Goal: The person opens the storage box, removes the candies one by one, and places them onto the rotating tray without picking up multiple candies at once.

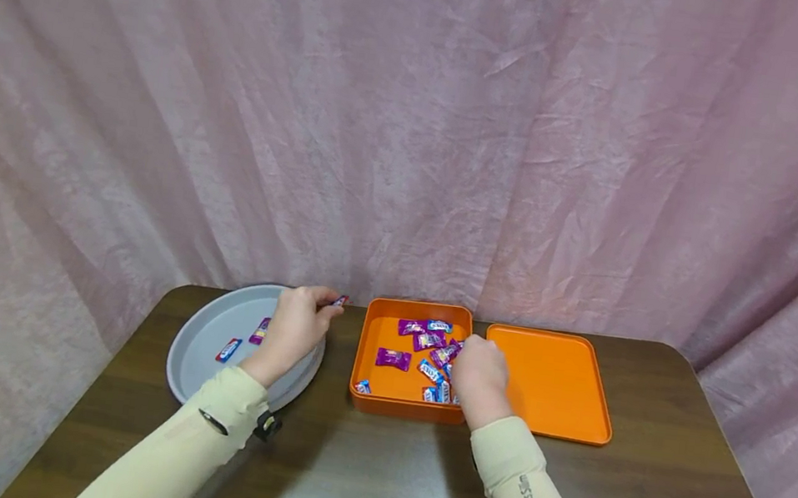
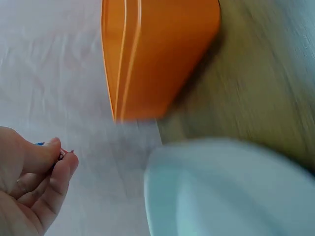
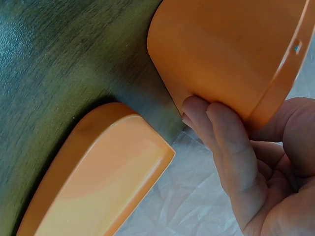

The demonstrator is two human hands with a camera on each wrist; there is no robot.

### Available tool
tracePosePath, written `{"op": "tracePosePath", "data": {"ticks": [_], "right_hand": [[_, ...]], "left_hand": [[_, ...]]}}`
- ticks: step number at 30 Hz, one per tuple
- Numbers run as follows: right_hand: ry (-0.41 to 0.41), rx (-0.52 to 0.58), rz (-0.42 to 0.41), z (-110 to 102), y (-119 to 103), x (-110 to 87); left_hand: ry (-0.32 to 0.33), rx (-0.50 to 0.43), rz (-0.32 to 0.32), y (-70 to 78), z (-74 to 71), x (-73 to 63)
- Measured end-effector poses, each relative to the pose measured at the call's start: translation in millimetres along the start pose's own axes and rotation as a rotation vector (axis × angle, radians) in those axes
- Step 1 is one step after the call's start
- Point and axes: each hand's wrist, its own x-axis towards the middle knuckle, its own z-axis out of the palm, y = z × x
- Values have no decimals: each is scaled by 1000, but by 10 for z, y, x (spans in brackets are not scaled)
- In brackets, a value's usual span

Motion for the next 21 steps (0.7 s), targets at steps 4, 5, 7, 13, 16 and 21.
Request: {"op": "tracePosePath", "data": {"ticks": [4, 5, 7, 13, 16, 21], "right_hand": [[4, 1, -5, 2, -2, 3], [3, 3, -5, 1, -5, 2], [1, 6, -8, -4, -12, -2], [2, 6, -11, -19, -9, -6], [8, 4, -16, -18, -4, -8], [7, 3, -21, -14, 0, -15]], "left_hand": [[15, -11, -102, -297, -190, 20], [13, -13, -128, -365, -235, 23], [11, -19, -171, -507, -316, 18], [-38, 11, -299, -851, -453, -50], [-75, 60, -340, -952, -475, -95], [-204, 106, -349, -1000, -454, -144]]}}
